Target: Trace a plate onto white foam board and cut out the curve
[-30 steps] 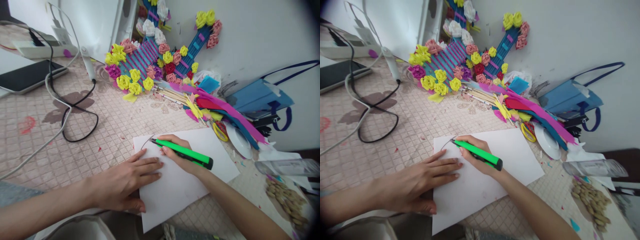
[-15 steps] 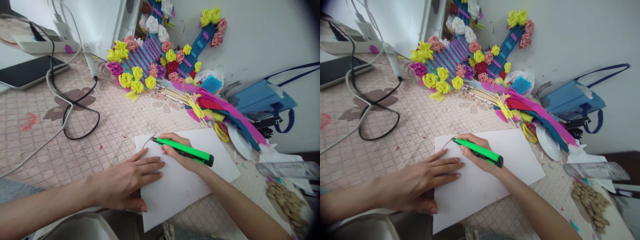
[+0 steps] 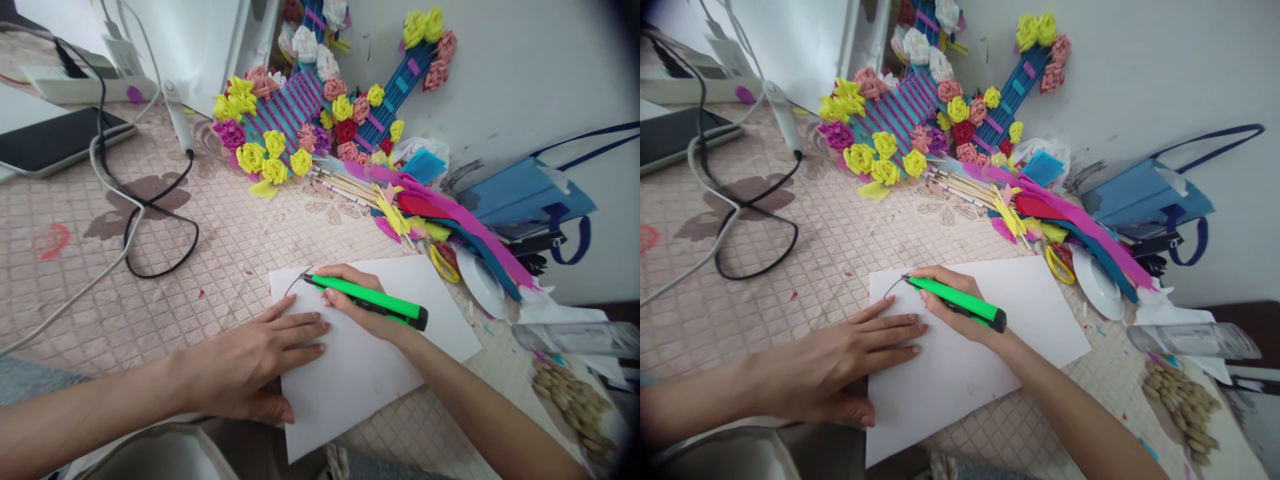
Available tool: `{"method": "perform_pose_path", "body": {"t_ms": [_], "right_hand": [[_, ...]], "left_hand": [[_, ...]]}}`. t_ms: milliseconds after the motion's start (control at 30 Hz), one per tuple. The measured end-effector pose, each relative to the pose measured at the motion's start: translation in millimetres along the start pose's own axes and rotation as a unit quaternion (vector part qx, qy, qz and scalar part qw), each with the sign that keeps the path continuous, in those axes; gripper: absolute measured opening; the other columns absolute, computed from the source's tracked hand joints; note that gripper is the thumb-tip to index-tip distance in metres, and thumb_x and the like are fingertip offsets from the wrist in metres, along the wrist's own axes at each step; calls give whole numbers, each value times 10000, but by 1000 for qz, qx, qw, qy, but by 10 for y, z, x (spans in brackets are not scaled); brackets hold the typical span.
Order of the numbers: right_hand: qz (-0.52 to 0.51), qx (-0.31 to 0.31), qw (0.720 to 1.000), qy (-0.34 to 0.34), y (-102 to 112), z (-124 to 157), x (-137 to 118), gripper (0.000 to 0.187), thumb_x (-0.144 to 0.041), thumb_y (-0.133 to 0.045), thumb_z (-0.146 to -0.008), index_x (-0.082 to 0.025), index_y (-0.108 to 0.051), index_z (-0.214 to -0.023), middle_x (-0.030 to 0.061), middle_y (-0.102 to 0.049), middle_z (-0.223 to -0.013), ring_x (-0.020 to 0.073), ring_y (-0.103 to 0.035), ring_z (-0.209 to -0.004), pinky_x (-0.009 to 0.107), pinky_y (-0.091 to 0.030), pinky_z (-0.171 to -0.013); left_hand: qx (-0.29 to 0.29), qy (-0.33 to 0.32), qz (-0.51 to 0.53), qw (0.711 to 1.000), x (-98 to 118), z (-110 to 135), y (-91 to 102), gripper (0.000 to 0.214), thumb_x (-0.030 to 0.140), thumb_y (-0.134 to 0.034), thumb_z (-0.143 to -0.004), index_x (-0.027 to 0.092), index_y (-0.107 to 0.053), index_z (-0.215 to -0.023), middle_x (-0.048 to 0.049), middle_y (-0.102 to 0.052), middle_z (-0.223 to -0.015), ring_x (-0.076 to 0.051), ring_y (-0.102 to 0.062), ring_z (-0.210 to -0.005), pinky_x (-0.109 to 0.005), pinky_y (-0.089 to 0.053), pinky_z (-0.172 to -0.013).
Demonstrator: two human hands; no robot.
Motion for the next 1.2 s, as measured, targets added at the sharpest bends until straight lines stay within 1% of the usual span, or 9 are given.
{"method": "perform_pose_path", "body": {"t_ms": [67,267,467,667,867,1067,1200], "right_hand": [[-3,-1,1000,0,5,-1,2,266,-274,-536,-893,-253,-596,-1151,30,-662,-1110,134,-676,-858,283,-541,-814],[-3,-2,1000,3,11,-8,10,263,-277,-539,-891,-243,-606,-1143,39,-663,-1108,143,-673,-867,285,-543,-809],[-1,-2,1000,8,18,-11,7,264,-272,-541,-889,-243,-608,-1143,38,-661,-1115,139,-674,-859,280,-542,-810],[10,-6,1000,13,22,-15,9,259,-257,-532,-886,-244,-618,-1130,31,-672,-1088,138,-676,-864,282,-537,-815],[32,-30,999,9,41,-57,-45,280,-223,-514,-881,-239,-605,-1145,25,-674,-1089,137,-671,-895,268,-526,-814],[55,-56,997,27,81,-99,-127,271,-193,-516,-868,-229,-604,-1122,14,-674,-1078,141,-655,-937,270,-505,-846],[64,-51,996,30,102,-73,-144,266,-180,-517,-863,-230,-605,-1109,10,-669,-1078,137,-651,-917,262,-496,-836]], "left_hand": [[0,1,1,1000,-1,-2,-2,639,488,-517,-883,143,-394,-1406,-134,-342,-1493,-269,-227,-1414,-495,38,-1164],[29,-11,7,999,-2,-1,-7,623,457,-543,-875,148,-406,-1398,-145,-386,-1466,-287,-280,-1393,-515,-10,-1163],[11,-4,-2,1000,-1,11,-21,639,482,-528,-881,143,-392,-1406,-139,-350,-1488,-278,-250,-1405,-513,11,-1162],[21,-7,-3,1000,1,9,-20,649,483,-549,-872,145,-396,-1404,-136,-364,-1481,-274,-252,-1405,-503,10,-1166],[19,-6,-10,1000,-10,9,-29,659,497,-550,-869,148,-395,-1406,-133,-348,-1490,-277,-252,-1404,-507,3,-1166],[19,-5,-10,1000,-16,7,-31,677,506,-558,-862,141,-394,-1408,-134,-351,-1488,-283,-254,-1403,-512,-3,-1166],[24,-8,-3,1000,-10,9,-21,679,492,-574,-855,141,-396,-1408,-139,-379,-1472,-287,-271,-1396,-519,-27,-1166]]}}
Point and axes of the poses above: each hand's wrist, its own z-axis away from the middle knuckle, its own y-axis out of the back of the hand, x = y × z, the point moved 2 cm from there along -z, towards the middle knuckle
